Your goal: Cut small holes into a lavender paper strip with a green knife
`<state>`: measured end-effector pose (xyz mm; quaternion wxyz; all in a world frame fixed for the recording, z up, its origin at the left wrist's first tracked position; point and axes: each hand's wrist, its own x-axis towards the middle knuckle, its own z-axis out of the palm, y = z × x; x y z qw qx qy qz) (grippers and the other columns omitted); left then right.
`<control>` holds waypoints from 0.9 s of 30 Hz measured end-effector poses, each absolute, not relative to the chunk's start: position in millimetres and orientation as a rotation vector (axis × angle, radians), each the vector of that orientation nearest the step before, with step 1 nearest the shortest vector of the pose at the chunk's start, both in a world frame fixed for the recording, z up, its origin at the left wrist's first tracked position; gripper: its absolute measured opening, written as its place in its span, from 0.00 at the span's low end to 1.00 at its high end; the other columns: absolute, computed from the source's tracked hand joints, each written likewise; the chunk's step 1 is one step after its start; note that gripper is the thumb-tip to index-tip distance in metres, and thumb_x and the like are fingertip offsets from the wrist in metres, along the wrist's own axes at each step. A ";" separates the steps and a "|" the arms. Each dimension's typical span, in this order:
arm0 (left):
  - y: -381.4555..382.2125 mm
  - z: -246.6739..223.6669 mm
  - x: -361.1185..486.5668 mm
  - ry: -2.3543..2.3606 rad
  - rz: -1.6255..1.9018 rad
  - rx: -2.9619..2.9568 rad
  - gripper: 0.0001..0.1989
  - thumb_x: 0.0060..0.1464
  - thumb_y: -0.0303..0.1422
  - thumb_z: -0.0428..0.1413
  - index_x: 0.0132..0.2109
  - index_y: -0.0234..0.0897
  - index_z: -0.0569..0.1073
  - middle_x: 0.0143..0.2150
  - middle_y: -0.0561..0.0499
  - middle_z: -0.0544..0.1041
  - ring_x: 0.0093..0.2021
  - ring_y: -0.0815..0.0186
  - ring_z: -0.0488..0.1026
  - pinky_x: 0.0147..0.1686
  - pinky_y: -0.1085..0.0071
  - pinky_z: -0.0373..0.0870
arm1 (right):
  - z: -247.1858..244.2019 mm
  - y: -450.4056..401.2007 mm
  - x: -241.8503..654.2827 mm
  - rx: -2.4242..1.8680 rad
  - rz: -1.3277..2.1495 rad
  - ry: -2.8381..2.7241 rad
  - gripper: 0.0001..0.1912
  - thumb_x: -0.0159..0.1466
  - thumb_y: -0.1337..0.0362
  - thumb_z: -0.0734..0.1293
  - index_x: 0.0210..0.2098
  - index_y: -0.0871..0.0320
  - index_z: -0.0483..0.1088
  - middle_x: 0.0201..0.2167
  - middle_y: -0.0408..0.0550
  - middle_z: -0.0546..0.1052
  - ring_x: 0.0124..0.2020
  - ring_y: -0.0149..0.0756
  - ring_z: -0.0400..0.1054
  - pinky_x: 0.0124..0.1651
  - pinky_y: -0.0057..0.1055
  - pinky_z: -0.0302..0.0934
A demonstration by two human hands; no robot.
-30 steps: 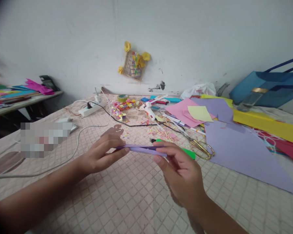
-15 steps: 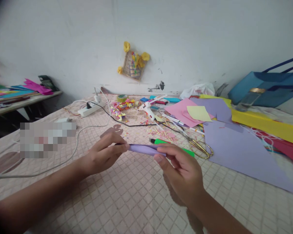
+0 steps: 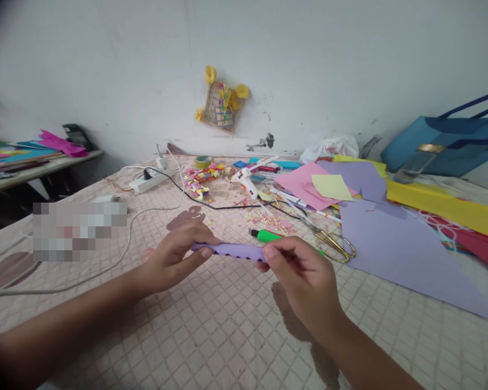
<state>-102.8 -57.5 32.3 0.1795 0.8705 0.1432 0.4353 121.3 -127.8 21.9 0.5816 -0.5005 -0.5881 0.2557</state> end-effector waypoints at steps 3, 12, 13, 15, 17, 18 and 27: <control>-54.0 29.7 -102.8 0.400 1.244 2.510 0.08 0.58 0.26 0.53 0.45 0.34 0.72 0.36 0.48 0.76 0.37 0.69 0.71 0.37 0.71 0.71 | 21.1 -125.0 123.6 -1.181 0.629 -1.405 0.06 0.62 0.59 0.67 0.31 0.52 0.73 0.23 0.42 0.77 0.27 0.34 0.73 0.31 0.30 0.69; -51.7 29.6 -105.0 0.374 1.236 2.611 0.10 0.58 0.25 0.53 0.47 0.34 0.71 0.38 0.47 0.76 0.39 0.68 0.72 0.38 0.70 0.71 | 22.6 -124.6 121.0 -1.192 0.761 -1.287 0.07 0.59 0.59 0.69 0.28 0.54 0.70 0.19 0.40 0.74 0.21 0.31 0.71 0.24 0.26 0.66; -52.1 30.0 -105.1 0.365 1.232 2.613 0.10 0.58 0.25 0.53 0.46 0.34 0.71 0.38 0.47 0.76 0.39 0.68 0.72 0.38 0.70 0.71 | 22.4 -124.1 120.4 -1.169 0.780 -1.257 0.06 0.59 0.59 0.70 0.29 0.54 0.70 0.19 0.39 0.74 0.20 0.30 0.70 0.24 0.25 0.65; -53.0 30.4 -105.0 0.354 1.223 2.609 0.09 0.58 0.25 0.53 0.46 0.34 0.71 0.37 0.47 0.76 0.39 0.67 0.72 0.38 0.70 0.72 | 21.6 -122.7 119.6 -1.123 0.813 -1.210 0.07 0.57 0.60 0.71 0.31 0.54 0.69 0.20 0.38 0.73 0.19 0.29 0.70 0.22 0.24 0.65; -54.2 30.5 -104.6 0.360 1.212 2.602 0.09 0.58 0.25 0.53 0.46 0.34 0.71 0.37 0.47 0.76 0.38 0.67 0.71 0.38 0.70 0.72 | 20.5 -121.6 119.6 -1.113 0.834 -1.207 0.06 0.58 0.61 0.71 0.31 0.54 0.69 0.21 0.38 0.72 0.19 0.29 0.69 0.23 0.25 0.64; -54.8 30.4 -104.3 0.360 1.211 2.600 0.09 0.58 0.25 0.53 0.46 0.34 0.71 0.37 0.47 0.76 0.38 0.67 0.71 0.38 0.70 0.72 | 19.8 -121.2 120.0 -1.123 0.838 -1.217 0.06 0.58 0.61 0.70 0.30 0.54 0.69 0.20 0.38 0.72 0.19 0.29 0.69 0.23 0.25 0.64; -52.9 28.1 -107.8 0.271 1.208 2.825 0.11 0.55 0.19 0.50 0.45 0.30 0.68 0.37 0.45 0.70 0.38 0.67 0.68 0.37 0.69 0.71 | 17.3 -120.4 122.4 -1.222 0.752 -1.355 0.07 0.61 0.59 0.67 0.28 0.53 0.70 0.21 0.41 0.73 0.24 0.33 0.69 0.28 0.28 0.64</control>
